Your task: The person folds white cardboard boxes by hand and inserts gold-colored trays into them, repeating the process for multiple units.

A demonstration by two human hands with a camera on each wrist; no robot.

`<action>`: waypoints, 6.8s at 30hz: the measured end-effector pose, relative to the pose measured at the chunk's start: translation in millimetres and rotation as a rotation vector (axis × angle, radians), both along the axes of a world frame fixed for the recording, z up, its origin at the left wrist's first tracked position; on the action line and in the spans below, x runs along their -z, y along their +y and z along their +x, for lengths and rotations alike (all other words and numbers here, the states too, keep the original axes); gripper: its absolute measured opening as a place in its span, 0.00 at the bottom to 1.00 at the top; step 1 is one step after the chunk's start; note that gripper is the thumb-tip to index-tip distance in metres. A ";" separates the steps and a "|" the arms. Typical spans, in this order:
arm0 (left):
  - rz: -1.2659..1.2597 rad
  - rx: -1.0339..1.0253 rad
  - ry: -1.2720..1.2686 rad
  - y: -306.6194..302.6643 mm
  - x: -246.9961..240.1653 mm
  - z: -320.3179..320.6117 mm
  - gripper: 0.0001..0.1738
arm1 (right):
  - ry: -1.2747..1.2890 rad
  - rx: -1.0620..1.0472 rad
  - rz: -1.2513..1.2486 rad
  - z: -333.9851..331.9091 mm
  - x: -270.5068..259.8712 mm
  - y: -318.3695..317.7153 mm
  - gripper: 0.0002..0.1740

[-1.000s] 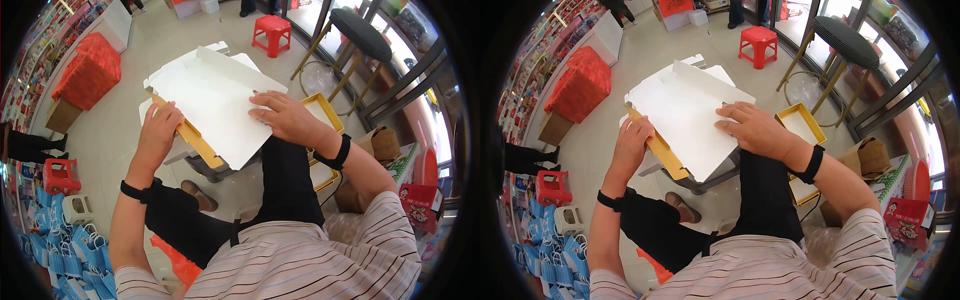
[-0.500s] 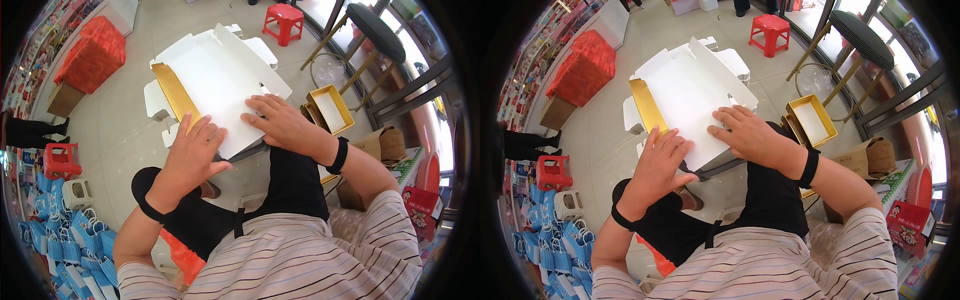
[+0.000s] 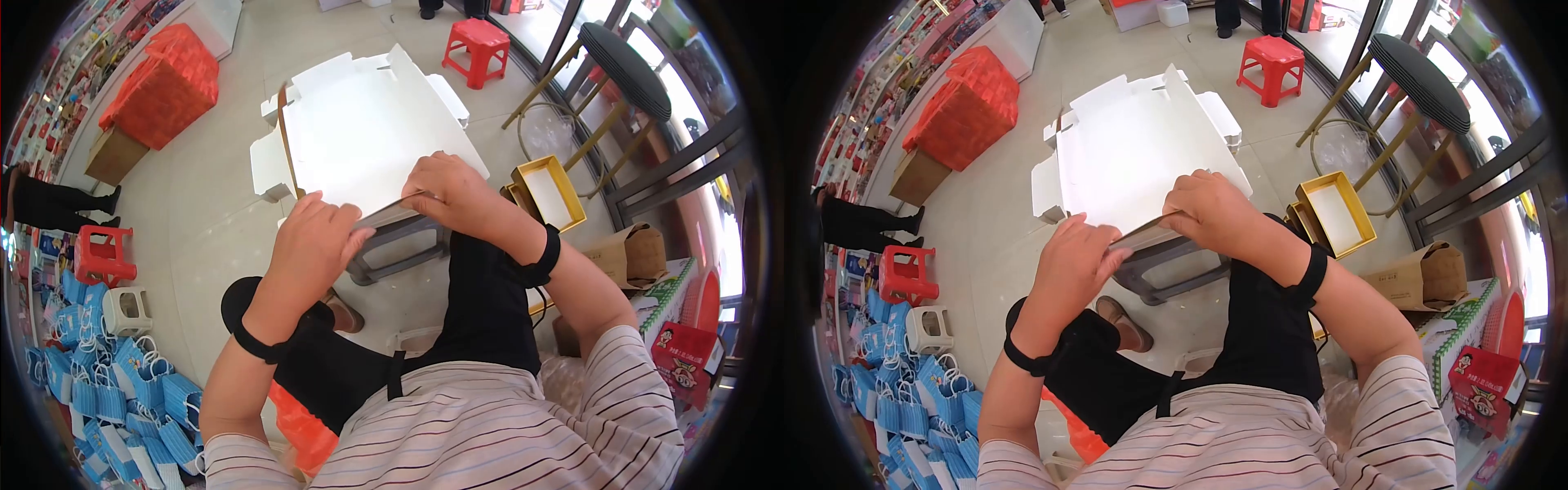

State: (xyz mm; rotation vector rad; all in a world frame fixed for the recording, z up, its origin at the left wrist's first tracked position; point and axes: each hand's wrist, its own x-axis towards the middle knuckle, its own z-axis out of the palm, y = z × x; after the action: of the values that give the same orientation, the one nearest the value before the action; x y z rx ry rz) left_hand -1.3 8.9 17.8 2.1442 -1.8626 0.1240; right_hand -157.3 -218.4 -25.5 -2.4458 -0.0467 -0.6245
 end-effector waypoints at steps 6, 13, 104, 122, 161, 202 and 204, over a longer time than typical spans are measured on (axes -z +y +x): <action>0.025 -0.072 0.018 -20.3 -17.2 15.1 0.13 | 0.230 0.059 0.273 10.5 -16.0 -9.0 0.11; 0.220 -0.222 0.425 -42.6 -16.4 33.7 0.15 | 0.258 0.156 0.256 21.1 -9.1 -18.0 0.15; -0.064 -0.218 -0.156 -45.0 29.1 28.0 0.23 | 0.055 0.328 -0.412 26.9 -1.7 0.7 0.15; 0.104 -0.018 -0.351 -22.9 50.5 -14.8 0.31 | 0.042 0.123 -0.601 -9.8 15.8 25.6 0.26; -0.140 -0.114 -0.254 3.7 61.1 -1.0 0.28 | 0.086 0.212 -0.306 -107.2 -6.9 39.7 0.24; 0.780 0.647 0.539 -47.6 115.9 -165.9 0.41 | 1.463 0.383 1.165 -407.9 -8.8 117.7 0.42; 0.772 0.630 0.564 -50.0 116.5 -157.4 0.41 | 1.496 0.408 1.303 -441.3 -10.9 108.0 0.39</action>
State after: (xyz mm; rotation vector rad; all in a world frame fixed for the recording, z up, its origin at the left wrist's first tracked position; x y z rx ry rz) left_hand -158.7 -41.1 -98.7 1.5324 -2.2781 -1.3612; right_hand -598.6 -110.4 -14.7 -1.0822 1.0676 0.8962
